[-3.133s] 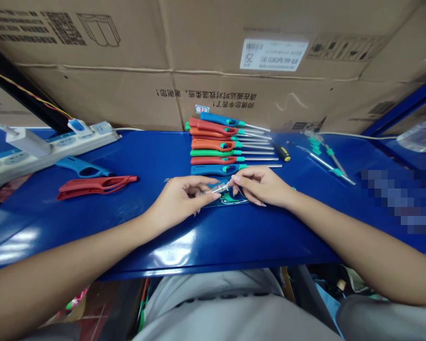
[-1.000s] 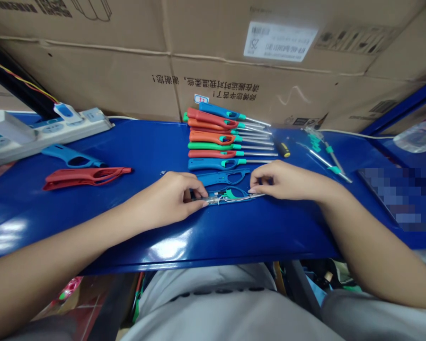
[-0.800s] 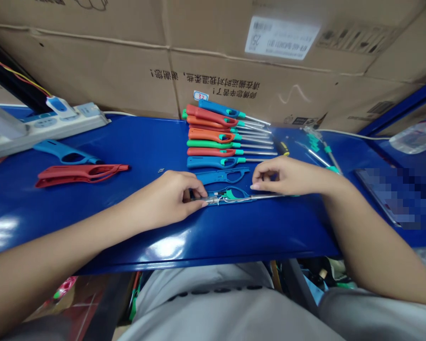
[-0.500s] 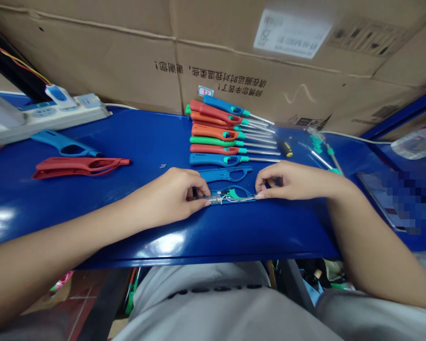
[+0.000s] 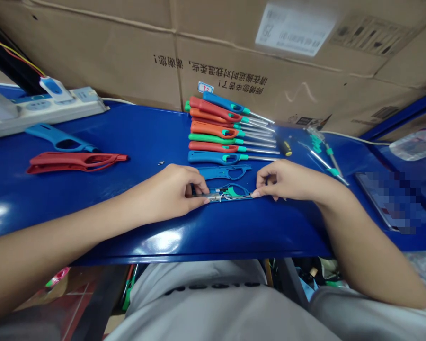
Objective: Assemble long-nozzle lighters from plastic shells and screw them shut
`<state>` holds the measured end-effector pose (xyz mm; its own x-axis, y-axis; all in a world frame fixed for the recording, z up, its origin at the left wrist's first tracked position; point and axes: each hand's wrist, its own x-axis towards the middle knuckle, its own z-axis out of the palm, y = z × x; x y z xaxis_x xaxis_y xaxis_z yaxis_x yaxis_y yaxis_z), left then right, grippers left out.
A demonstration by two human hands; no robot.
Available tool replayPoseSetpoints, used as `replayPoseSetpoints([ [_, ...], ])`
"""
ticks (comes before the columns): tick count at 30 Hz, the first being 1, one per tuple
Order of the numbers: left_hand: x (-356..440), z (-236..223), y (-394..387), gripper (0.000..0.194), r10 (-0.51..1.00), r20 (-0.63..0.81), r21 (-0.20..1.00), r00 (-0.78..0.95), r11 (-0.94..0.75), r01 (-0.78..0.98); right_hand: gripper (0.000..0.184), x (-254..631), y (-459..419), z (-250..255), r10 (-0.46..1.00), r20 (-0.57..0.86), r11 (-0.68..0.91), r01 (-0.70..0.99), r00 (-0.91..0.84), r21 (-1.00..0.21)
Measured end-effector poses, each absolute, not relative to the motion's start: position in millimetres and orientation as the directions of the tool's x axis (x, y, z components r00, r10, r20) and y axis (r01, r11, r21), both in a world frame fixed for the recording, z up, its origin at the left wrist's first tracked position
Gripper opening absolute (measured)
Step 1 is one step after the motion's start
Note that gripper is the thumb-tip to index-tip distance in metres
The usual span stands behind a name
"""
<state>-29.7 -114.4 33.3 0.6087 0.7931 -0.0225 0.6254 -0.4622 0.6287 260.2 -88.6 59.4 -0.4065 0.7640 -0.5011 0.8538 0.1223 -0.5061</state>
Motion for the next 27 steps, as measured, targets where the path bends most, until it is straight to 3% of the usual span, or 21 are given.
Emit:
replayPoseSetpoints([
  [18,-30.1,46.9,-119.5,0.015,0.739,0.027,0.555,0.674,-0.571,0.605,0.033,263.7,-87.6,59.9,0.746,-0.486,0.175,0.838,-0.455,-0.516],
  [27,-30.6,41.0,-117.1,0.016,0.755,0.011,0.574,0.655,-0.541,0.614,0.034,264.3,-87.1,60.0,0.746,-0.484,0.174,0.835,-0.458,-0.522],
])
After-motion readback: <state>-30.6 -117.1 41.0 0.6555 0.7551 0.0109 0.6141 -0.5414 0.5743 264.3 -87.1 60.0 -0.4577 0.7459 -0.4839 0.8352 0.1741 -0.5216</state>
